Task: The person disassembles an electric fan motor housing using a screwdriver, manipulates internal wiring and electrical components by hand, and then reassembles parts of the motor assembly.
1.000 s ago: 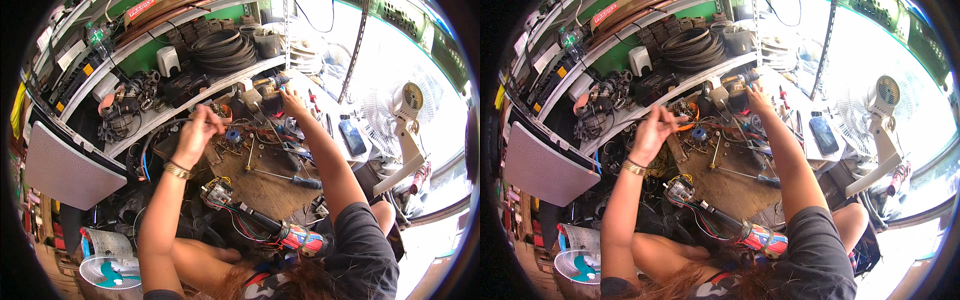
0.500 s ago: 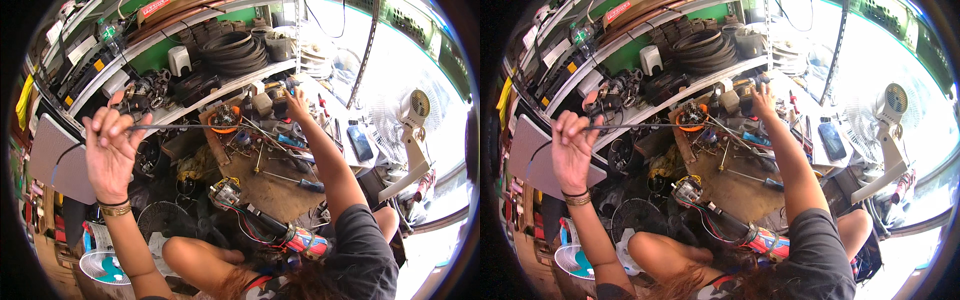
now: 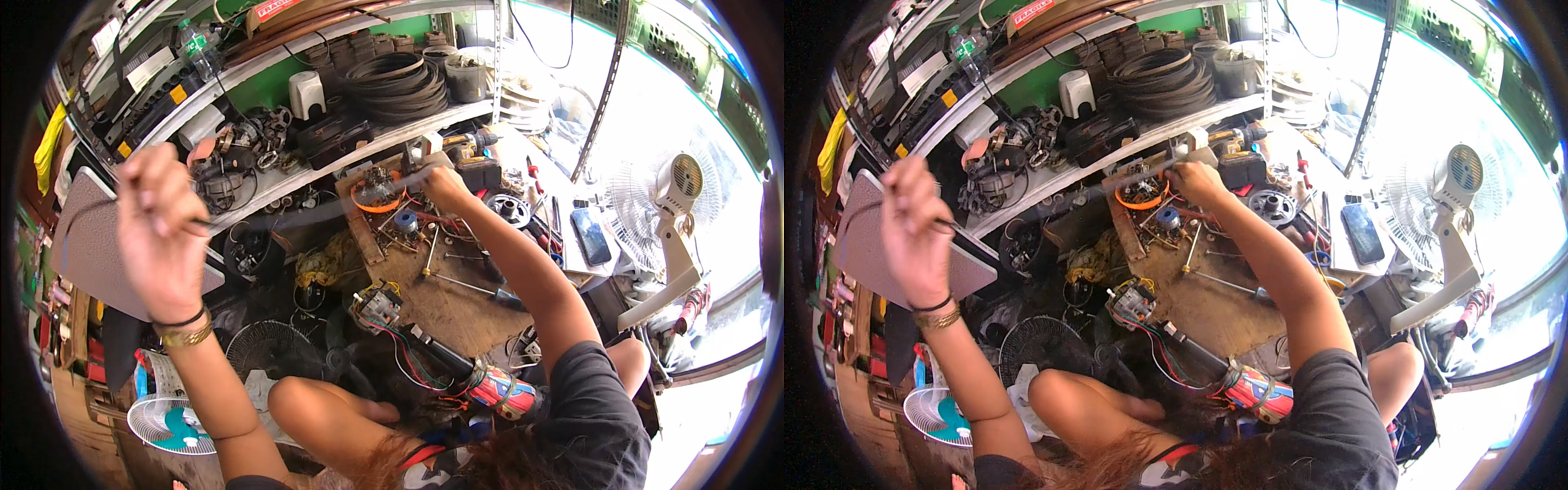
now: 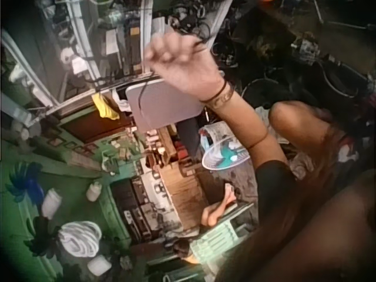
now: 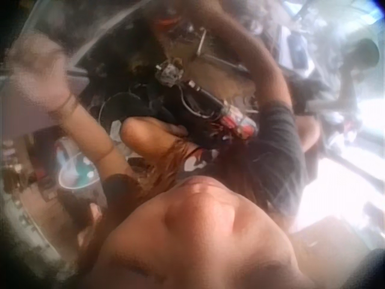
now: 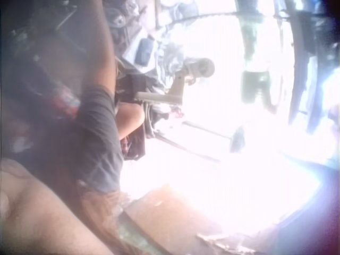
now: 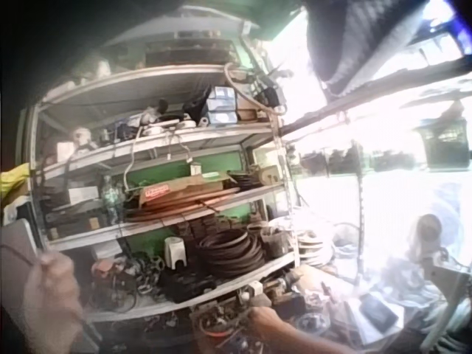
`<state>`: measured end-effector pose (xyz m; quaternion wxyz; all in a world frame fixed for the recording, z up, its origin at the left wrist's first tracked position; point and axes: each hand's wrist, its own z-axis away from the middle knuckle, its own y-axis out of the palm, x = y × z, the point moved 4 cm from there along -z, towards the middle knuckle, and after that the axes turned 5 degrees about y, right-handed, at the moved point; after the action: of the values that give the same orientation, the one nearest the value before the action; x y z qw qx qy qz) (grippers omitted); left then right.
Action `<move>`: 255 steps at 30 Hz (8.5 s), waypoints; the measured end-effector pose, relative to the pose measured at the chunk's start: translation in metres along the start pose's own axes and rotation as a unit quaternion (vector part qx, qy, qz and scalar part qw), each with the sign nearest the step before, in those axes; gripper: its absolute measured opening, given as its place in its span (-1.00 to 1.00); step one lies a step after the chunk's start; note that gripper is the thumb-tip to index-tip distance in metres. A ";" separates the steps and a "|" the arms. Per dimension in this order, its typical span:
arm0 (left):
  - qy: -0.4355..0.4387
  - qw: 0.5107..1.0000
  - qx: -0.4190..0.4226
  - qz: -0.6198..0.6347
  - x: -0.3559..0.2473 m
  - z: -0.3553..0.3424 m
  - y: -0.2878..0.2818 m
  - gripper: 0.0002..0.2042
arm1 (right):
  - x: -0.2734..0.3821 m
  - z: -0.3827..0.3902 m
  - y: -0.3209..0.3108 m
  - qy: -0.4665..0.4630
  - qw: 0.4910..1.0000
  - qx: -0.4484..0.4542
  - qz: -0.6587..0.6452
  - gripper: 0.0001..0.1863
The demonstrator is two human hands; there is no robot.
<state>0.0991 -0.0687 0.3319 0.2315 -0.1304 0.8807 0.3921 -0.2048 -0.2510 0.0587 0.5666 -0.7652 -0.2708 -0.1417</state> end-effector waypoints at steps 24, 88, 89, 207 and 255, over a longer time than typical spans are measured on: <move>-0.463 0.847 -0.163 -0.206 0.226 -0.037 -0.209 -0.75 | -0.012 0.056 -0.027 -0.007 0.972 -0.069 0.223 -0.32; -0.006 0.966 -0.231 -0.116 -0.004 0.091 -0.098 -0.69 | 0.258 0.132 -0.035 -0.082 0.825 0.129 -0.544 -0.93; 0.001 0.963 -0.240 -0.120 -0.002 0.098 -0.098 -0.69 | 0.257 0.133 -0.031 -0.076 0.832 0.117 -0.537 -0.91; -0.052 0.912 -0.383 -0.134 0.157 0.239 -0.148 -0.69 | -0.034 0.084 0.015 -0.143 0.959 0.037 0.241 -0.82; -0.245 0.926 -0.277 -0.072 0.203 0.235 -0.088 -0.73 | 0.151 0.237 0.002 -0.009 0.897 0.041 -0.440 -0.86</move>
<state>0.0328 0.0400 0.0352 0.4223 -0.1518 0.6413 0.6224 -0.1024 0.0109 0.0605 0.4750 -0.5451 -0.5905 -0.3586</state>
